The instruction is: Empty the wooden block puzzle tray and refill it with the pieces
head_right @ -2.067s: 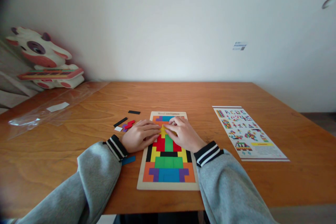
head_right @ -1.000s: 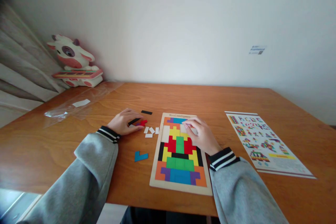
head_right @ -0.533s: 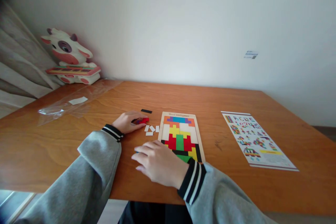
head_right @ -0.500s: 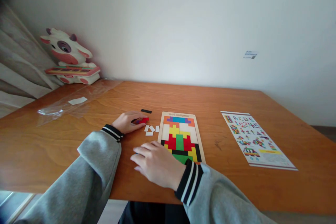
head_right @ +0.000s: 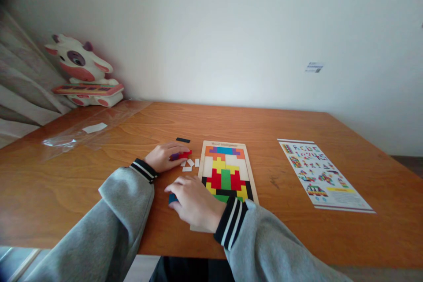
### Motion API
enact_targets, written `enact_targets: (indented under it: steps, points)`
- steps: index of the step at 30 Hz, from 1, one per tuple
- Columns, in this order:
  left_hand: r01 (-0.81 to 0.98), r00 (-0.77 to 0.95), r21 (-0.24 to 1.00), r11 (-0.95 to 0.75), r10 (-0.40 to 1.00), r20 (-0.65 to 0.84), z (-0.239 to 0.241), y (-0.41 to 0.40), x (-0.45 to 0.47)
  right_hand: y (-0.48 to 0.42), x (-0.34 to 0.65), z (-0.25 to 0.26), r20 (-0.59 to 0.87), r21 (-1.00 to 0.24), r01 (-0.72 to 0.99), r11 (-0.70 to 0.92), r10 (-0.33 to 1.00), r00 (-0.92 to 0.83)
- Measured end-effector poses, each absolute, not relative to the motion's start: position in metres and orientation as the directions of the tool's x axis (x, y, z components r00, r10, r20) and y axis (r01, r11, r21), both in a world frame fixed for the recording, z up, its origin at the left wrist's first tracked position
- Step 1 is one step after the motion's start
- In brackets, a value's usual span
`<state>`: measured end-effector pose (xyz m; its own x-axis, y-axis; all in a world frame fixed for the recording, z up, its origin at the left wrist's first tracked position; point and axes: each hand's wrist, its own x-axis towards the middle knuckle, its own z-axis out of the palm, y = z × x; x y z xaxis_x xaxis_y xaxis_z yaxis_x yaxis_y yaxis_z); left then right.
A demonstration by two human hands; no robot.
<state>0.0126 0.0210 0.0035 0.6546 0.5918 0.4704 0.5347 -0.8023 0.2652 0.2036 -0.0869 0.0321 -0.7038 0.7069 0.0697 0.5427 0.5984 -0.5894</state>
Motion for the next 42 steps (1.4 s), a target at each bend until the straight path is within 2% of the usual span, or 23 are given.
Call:
enact_targets:
  steps: [4,8,11,14,16,19,22,25,28,30,33,36,42]
  points:
    - [0.540,0.632,0.268,-0.798,0.595,0.496,0.002,0.022,0.013,-0.083,0.198,0.034,-0.013,-0.661,0.522,0.539,0.687,-0.726]
    - [0.548,0.619,0.279,-0.789,0.606,0.500,-0.001,0.023,0.013,-0.083,0.194,0.033,-0.022,-0.748,0.461,0.477,0.677,-0.736]
    - [0.557,0.612,0.274,-0.784,0.611,0.502,-0.002,0.024,0.012,-0.084,0.194,0.033,-0.001,-0.796,0.416,0.440,0.686,-0.727]
    - [0.600,0.531,0.285,-0.747,0.639,0.556,-0.001,0.025,0.011,-0.078,0.205,0.038,0.085,-0.804,0.380,0.457,0.721,-0.688]
    - [0.645,0.444,0.311,-0.698,0.673,0.591,0.002,0.025,0.009,-0.068,0.221,0.042,0.171,-0.814,0.348,0.465,0.765,-0.620]
    - [0.725,0.275,0.368,-0.582,0.735,0.620,0.007,0.025,0.007,-0.048,0.250,0.043,0.299,-0.853,0.283,0.439,0.854,-0.426]
    - [0.757,0.174,0.417,-0.503,0.771,0.612,0.009,0.024,0.007,-0.029,0.276,0.037,0.248,-0.950,0.149,0.274,0.953,-0.173]
    - [0.714,0.285,0.401,-0.574,0.762,0.582,0.007,0.023,0.011,-0.018,0.292,0.031,0.199,-0.967,0.148,0.207,0.978,-0.065]
    - [0.645,0.421,0.363,-0.672,0.710,0.565,0.004,0.020,0.019,-0.016,0.298,0.027,0.180,-0.957,0.211,0.200,0.978,-0.109]
    - [0.603,0.475,0.355,-0.715,0.679,0.560,0.003,0.018,0.024,-0.017,0.298,0.025,0.157,-0.964,0.189,0.186,0.975,-0.159]
    - [0.544,0.525,0.350,-0.763,0.634,0.568,0.005,0.013,0.031,-0.019,0.296,0.021,0.135,-0.982,0.108,0.158,0.972,-0.190]
    - [0.503,0.554,0.338,-0.796,0.597,0.580,0.005,0.008,0.039,-0.019,0.294,0.017,0.137,-0.987,0.063,0.148,0.980,-0.144]
    - [0.482,0.640,0.296,-0.825,0.562,0.524,0.011,0.001,0.045,-0.017,0.298,0.016,0.204,-0.964,0.147,0.222,0.971,-0.128]
